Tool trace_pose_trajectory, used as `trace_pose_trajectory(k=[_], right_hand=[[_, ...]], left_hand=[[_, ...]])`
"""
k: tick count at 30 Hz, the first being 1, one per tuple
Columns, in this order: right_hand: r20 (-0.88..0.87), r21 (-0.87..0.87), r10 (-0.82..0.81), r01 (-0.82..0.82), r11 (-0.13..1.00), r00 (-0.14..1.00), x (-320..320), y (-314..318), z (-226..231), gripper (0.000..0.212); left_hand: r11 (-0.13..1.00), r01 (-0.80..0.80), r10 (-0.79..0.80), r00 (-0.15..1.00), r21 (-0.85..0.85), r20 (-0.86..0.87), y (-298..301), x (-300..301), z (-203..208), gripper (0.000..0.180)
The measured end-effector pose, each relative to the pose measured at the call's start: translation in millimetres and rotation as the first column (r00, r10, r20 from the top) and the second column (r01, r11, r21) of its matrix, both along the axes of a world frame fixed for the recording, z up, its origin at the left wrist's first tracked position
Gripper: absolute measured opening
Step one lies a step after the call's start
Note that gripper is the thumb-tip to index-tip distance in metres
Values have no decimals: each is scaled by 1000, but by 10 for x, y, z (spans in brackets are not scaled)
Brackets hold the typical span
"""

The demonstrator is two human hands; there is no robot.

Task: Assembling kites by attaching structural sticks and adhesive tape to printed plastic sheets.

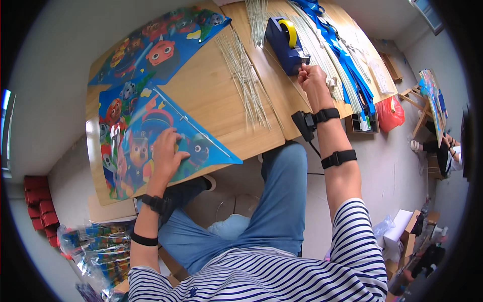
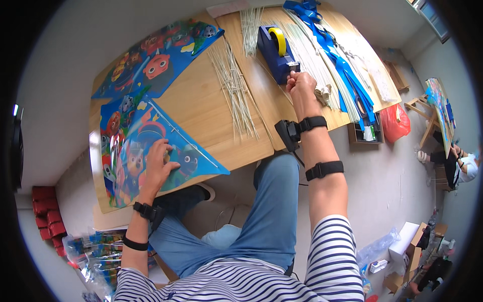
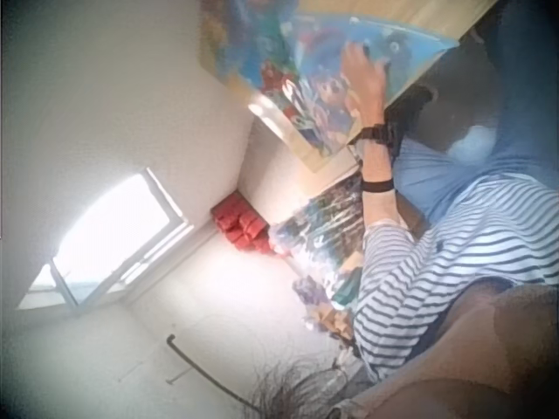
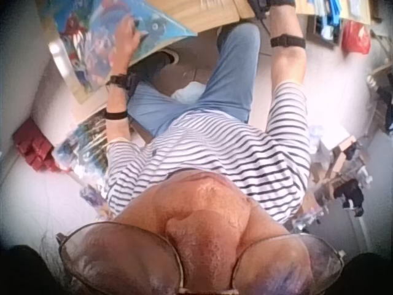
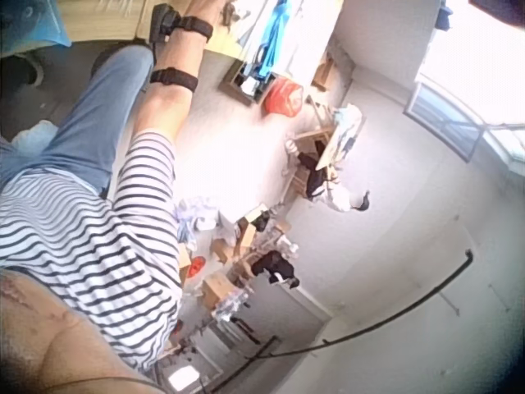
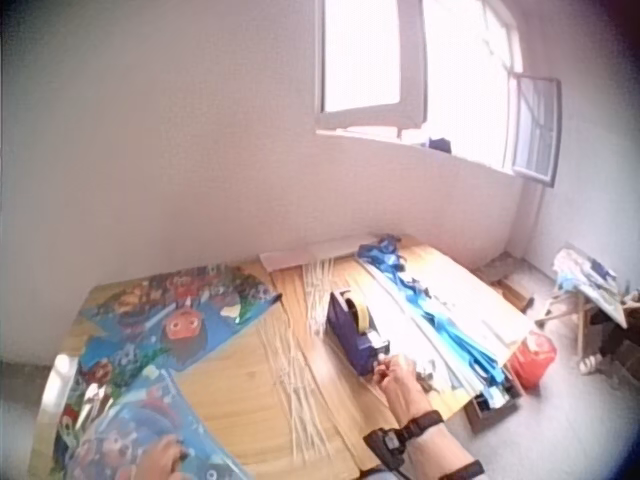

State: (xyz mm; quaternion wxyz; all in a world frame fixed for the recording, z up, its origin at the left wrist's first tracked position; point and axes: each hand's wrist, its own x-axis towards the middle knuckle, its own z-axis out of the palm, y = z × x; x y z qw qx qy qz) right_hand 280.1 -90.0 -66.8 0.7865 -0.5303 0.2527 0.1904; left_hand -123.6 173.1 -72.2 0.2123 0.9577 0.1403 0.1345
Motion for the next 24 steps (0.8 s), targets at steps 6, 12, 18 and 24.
trace_pose_trajectory(k=[6,12,18,24], right_hand=[[207,-76,117,-104,992,971,12,-173,-78,8],[309,-385,359,-229,894,880,-1041,-125,166,3],[-56,-116,598,-600,791,799,-2717,138,213,9],[-142,-130,637,-652,747,758,-2918,228,130,12]], left_hand=[[999,24,-26,998,22,64,48,27,-100,48],[998,-28,35,990,-56,134,-103,-2,-54,39],[948,-40,120,963,-317,239,-446,49,135,26],[854,-11,115,979,-521,169,-675,194,100,17]])
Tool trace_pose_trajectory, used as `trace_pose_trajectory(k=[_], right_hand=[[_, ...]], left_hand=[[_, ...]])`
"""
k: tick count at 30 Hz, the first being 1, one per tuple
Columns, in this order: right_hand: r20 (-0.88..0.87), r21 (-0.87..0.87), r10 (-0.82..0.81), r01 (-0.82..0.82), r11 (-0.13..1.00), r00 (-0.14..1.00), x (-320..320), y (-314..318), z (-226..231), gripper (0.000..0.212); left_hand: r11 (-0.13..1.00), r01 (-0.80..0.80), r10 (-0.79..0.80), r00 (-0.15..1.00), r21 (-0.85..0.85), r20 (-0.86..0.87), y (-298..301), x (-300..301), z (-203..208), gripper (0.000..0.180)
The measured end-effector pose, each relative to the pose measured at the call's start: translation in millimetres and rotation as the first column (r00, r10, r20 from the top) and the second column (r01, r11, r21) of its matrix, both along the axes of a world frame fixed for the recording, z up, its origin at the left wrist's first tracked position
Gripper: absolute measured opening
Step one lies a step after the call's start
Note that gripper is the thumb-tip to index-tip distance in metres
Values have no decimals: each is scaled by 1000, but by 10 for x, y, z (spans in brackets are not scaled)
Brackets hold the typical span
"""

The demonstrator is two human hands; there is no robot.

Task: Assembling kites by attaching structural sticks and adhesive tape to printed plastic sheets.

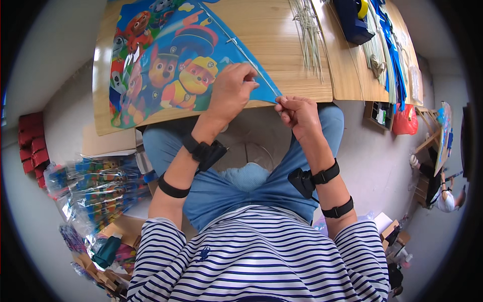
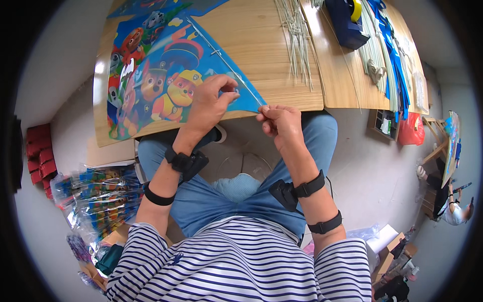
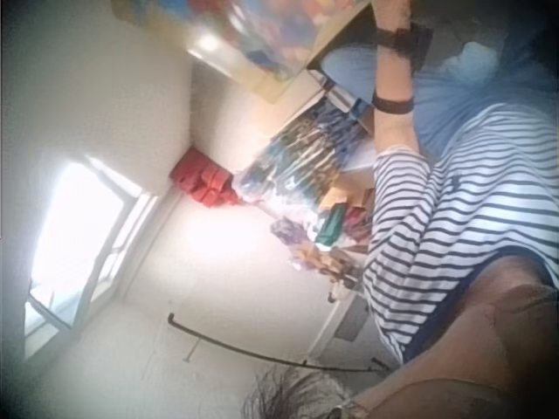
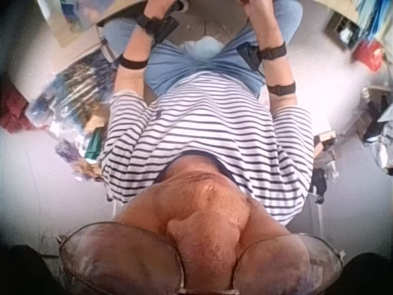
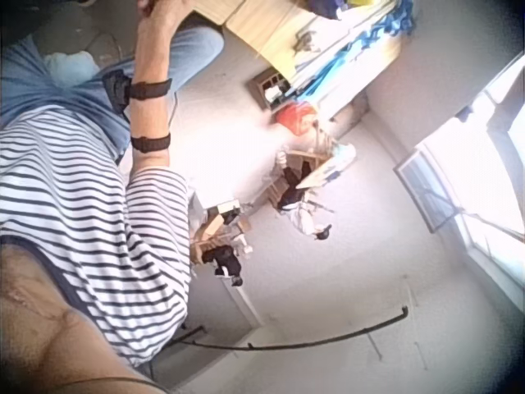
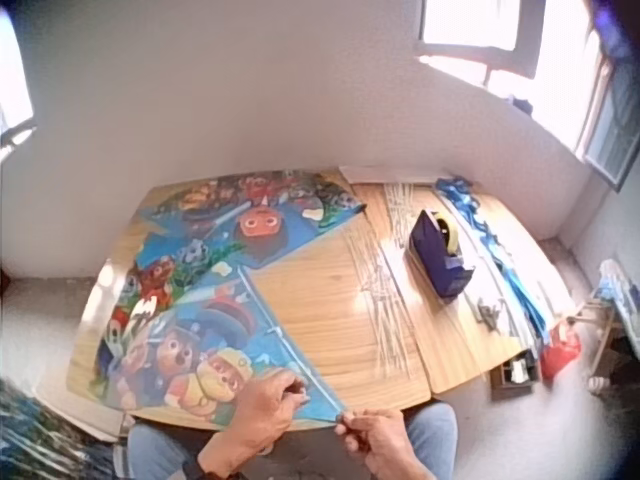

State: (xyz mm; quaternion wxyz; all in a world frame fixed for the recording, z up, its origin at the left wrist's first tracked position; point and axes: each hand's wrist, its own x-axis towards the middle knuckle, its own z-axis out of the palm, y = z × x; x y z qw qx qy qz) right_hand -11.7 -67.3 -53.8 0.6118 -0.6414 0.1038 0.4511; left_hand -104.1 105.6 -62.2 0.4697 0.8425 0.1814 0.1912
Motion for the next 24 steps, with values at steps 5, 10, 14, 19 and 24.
trace_pose_trajectory(k=[5,10,14,19,24], right_hand=[[-18,-27,-22,21,999,1000,25,62,-44,12],[-40,-23,-55,54,998,998,7,54,-98,12],[-40,-33,-70,69,997,997,-5,55,-81,11],[-39,-31,-56,55,998,998,0,29,-79,13],[-480,266,-138,294,918,866,9,-187,-152,19]], left_hand=[[998,60,-60,998,7,18,-64,168,-87,15],[994,86,-83,995,68,-49,-123,279,-170,18],[992,95,-85,990,84,-115,-175,338,-221,20],[971,76,-34,982,225,-188,-199,384,-252,22],[969,89,-35,973,229,-227,-205,412,-246,22]])
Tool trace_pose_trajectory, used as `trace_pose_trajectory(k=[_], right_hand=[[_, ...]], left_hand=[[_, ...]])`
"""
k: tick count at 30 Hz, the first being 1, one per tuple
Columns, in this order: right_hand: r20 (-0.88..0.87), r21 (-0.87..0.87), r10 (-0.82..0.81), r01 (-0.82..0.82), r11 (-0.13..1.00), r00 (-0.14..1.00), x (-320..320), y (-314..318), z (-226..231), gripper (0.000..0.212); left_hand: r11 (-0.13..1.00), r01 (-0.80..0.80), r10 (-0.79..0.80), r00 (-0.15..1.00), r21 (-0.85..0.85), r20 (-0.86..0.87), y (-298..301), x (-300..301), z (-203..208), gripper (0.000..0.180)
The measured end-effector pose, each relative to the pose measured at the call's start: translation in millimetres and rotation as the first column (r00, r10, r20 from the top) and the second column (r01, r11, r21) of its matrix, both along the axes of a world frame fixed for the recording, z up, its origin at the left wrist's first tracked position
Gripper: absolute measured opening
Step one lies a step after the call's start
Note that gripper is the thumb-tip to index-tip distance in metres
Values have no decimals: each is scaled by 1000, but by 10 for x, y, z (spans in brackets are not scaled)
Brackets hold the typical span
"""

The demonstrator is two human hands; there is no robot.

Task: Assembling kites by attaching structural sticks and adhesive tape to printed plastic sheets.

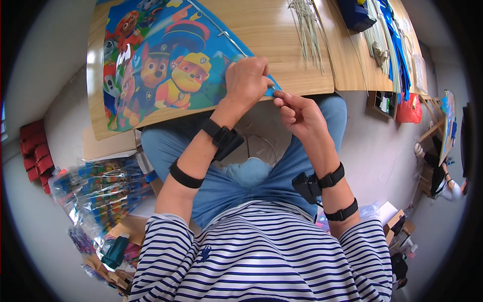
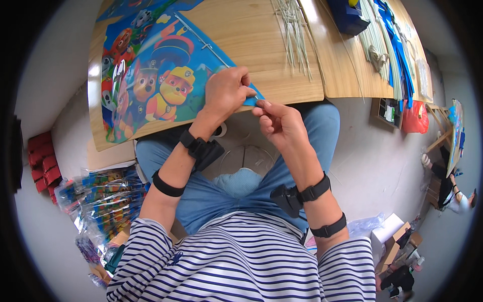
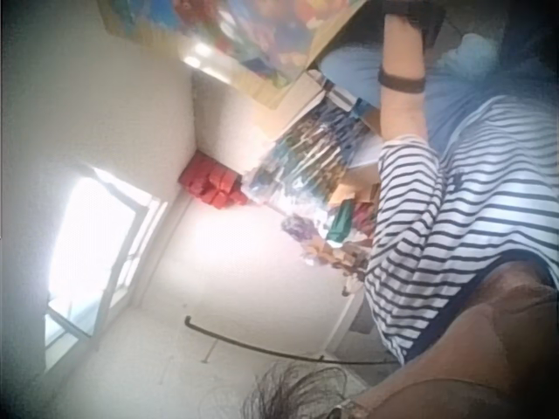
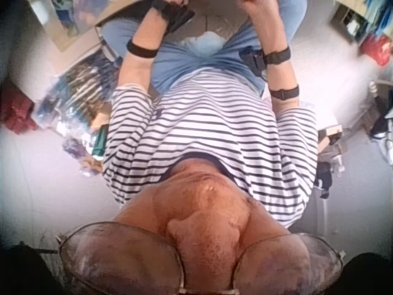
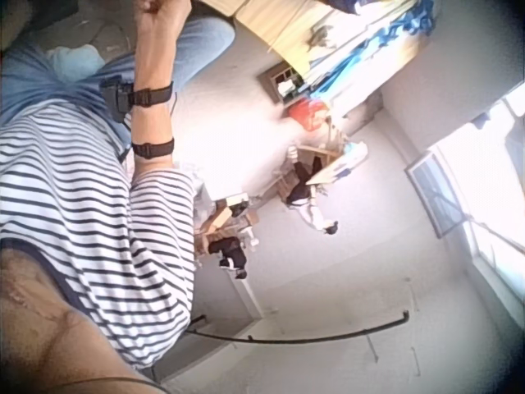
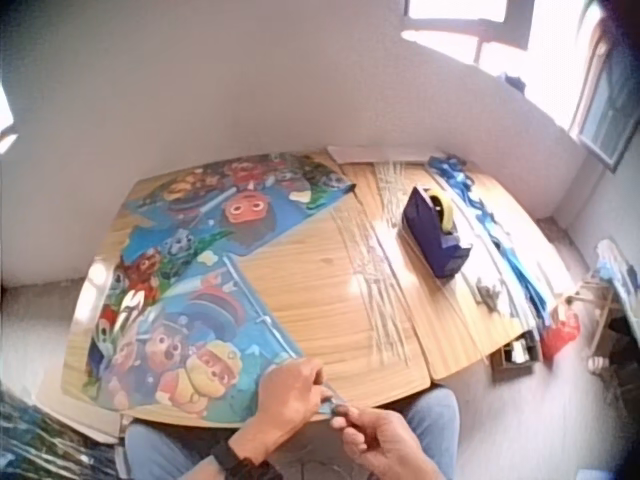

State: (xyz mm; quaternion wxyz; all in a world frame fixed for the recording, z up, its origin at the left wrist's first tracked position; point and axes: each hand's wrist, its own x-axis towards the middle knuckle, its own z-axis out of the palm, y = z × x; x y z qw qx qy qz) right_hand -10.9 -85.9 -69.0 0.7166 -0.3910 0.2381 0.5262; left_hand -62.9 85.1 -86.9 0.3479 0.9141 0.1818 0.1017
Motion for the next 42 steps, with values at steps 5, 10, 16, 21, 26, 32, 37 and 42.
trace_pose_trajectory(k=[5,10,16,21,26,32,37,42], right_hand=[[-272,216,-161,223,951,949,-81,-61,81,26],[159,-89,-199,215,973,967,-131,-253,204,26],[741,-483,368,65,873,561,-54,57,141,17],[678,-725,734,188,662,31,47,360,-143,14],[574,-737,793,293,610,-206,30,375,-219,8],[445,-841,851,197,505,-280,212,255,-152,7],[725,-594,688,520,614,15,1494,-4,288,19],[856,-505,313,532,680,412,2937,-176,821,36]], left_hand=[[1000,5,-5,999,-6,-51,15,16,34,23],[1000,11,-11,999,3,-51,27,21,40,24],[999,4,-8,994,-42,-108,29,12,63,24],[1000,-3,2,995,-13,-102,21,38,25,23],[1000,-8,6,995,-26,-97,82,54,35,21],[1000,22,-24,997,-21,-79,38,90,27,22],[997,27,-32,996,-70,-85,67,-8,153,22],[992,18,-31,994,-125,-109,45,8,141,22]])
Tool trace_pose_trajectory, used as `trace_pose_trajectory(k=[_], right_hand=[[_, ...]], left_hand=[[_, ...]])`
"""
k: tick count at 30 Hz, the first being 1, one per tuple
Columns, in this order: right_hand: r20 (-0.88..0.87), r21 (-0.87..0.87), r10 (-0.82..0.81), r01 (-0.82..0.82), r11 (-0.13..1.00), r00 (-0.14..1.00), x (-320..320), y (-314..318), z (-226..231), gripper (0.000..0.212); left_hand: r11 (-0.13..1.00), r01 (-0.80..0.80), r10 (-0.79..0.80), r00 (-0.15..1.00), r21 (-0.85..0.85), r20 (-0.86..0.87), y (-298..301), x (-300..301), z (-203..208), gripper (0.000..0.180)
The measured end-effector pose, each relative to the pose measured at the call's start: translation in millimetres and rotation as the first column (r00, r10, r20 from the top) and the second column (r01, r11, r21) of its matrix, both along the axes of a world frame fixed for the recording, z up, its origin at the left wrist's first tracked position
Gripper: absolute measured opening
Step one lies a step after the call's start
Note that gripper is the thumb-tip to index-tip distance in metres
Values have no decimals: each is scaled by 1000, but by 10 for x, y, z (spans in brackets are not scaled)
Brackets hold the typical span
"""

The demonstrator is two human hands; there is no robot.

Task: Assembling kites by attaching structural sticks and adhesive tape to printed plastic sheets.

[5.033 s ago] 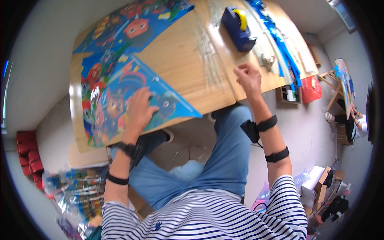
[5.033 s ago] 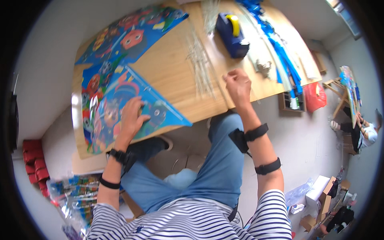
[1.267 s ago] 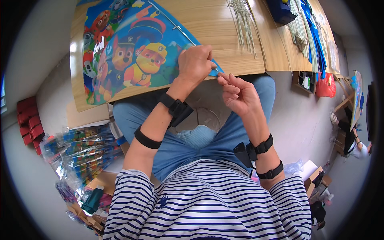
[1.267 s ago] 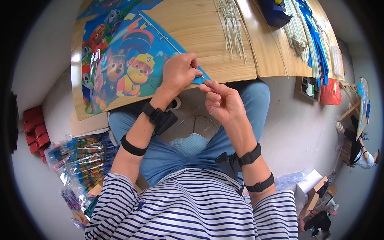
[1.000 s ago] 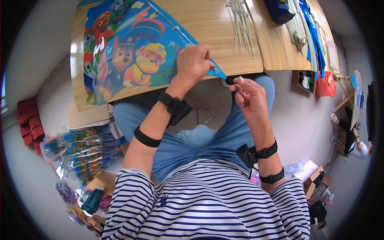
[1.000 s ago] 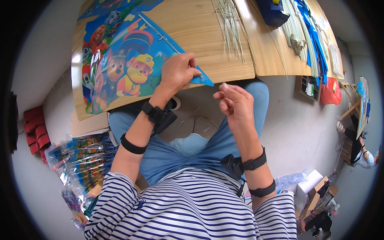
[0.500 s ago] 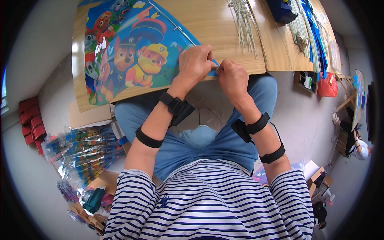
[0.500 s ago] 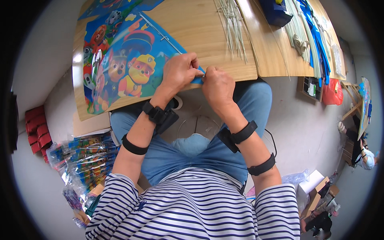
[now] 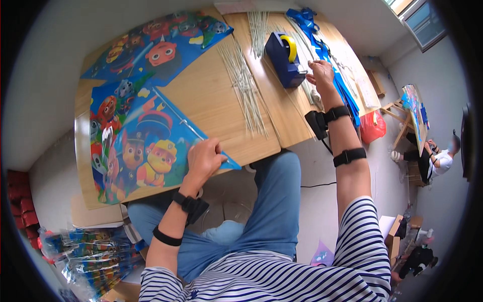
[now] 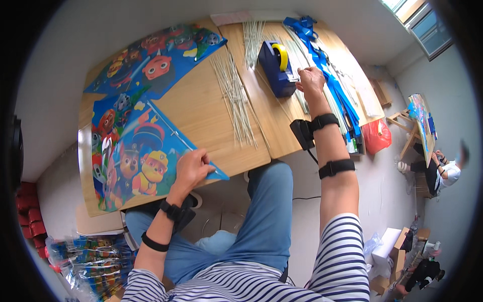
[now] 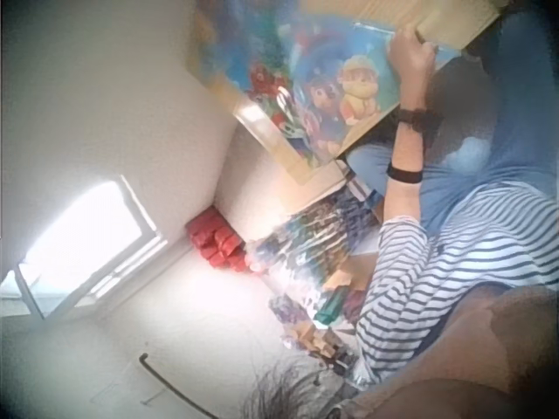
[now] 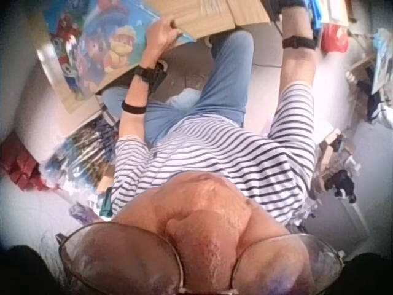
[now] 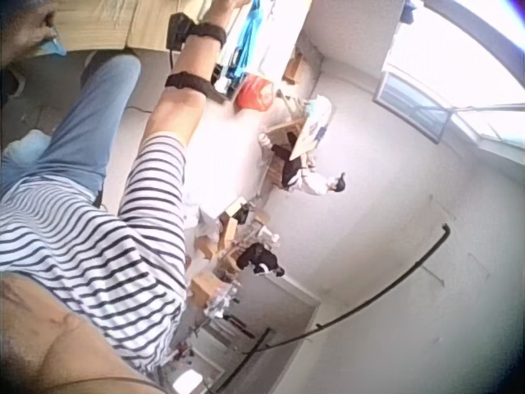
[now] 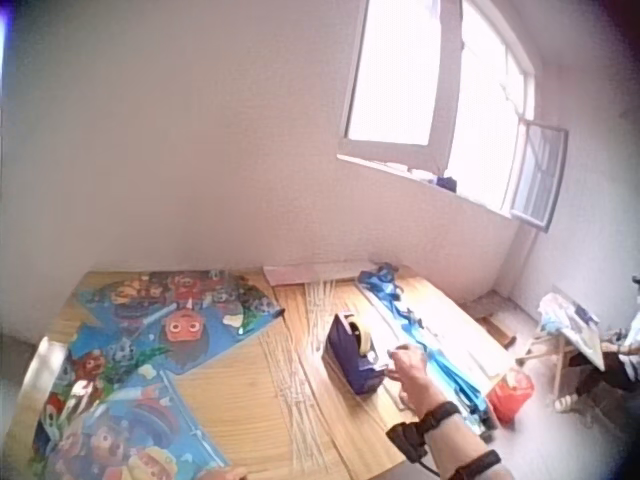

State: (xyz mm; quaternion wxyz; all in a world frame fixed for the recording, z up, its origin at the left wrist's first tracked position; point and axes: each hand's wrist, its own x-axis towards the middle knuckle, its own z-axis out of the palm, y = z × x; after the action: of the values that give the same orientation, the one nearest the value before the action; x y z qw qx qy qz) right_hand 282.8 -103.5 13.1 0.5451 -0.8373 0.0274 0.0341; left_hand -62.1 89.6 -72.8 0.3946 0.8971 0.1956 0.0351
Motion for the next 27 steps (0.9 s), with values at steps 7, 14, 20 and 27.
trace_pose_trajectory(k=[7,14,20,27], right_hand=[[-289,-29,40,-51,998,956,305,125,-4,16],[-276,112,118,-90,990,954,366,85,-69,10],[-271,316,188,-97,944,944,217,-51,1,11],[-184,554,14,92,827,983,-122,-265,-531,17]], left_hand=[[1000,-17,16,999,-13,-39,7,33,52,23],[1000,-5,4,996,-5,-87,-5,70,38,23],[1000,-11,11,1000,5,-21,24,14,-54,24],[1000,-3,2,999,-13,-42,19,49,-46,25]])
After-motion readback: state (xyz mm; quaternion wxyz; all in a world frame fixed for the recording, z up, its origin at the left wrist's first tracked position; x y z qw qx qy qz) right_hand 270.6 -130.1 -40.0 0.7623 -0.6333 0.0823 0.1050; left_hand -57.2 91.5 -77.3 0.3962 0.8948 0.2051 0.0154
